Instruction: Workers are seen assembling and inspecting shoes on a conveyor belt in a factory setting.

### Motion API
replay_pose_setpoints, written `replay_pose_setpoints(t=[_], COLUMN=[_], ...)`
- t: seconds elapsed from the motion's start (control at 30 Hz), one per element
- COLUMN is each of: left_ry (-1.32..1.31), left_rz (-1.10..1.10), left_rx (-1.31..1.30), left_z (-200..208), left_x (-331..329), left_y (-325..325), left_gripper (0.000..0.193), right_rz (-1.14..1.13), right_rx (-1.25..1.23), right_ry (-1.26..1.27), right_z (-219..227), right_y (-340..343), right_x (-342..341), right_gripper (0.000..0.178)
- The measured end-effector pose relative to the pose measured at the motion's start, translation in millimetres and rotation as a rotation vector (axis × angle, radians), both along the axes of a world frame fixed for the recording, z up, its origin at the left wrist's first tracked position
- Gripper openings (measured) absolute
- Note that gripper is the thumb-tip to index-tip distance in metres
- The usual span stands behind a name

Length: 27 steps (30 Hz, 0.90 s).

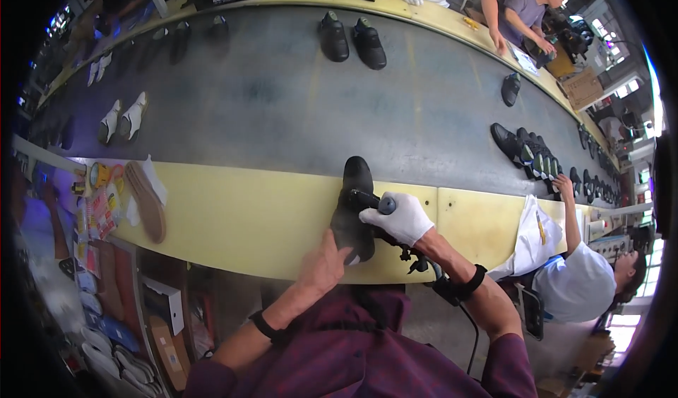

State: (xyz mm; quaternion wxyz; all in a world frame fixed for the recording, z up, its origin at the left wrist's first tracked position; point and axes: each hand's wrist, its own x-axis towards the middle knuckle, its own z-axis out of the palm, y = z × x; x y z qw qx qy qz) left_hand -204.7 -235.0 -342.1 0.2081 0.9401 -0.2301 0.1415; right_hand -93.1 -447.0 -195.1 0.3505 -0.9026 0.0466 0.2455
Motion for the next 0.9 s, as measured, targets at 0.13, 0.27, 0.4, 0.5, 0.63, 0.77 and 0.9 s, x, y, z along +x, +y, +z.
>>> replay_pose_setpoints(t=[0.13, 0.27, 0.4, 0.5, 0.63, 0.77, 0.9], left_ry=[0.322, 0.679, 0.693, 0.752, 0.720, 0.730, 0.943], left_rz=[0.089, 0.134, 0.143, 0.170, 0.132, 0.152, 0.159], left_rx=[-0.185, -0.323, -0.319, -0.277, -0.296, -0.372, -0.576], left_z=[17, 33, 37, 36, 33, 29, 27], left_x=[5, 11, 14, 16, 16, 13, -1], left_y=[-3, 2, 2, 1, -8, -11, -35], left_gripper=[0.073, 0.060, 0.055, 0.055, 0.057, 0.059, 0.064], right_rz=[-0.045, -0.038, 0.035, 0.022, 0.032, 0.048, -0.001], right_rx=[-0.013, -0.066, 0.025, 0.042, 0.005, -0.274, -0.361], right_ry=[-0.043, -0.113, -0.004, 0.008, 0.017, 0.060, -0.007], right_z=[-2, 18, 8, -3, 3, -17, -41], right_y=[-16, -12, 4, 5, -16, -93, -192], right_x=[-6, -4, 4, 2, 5, 11, 0], right_gripper=[0.055, 0.056, 0.056, 0.057, 0.057, 0.055, 0.059])
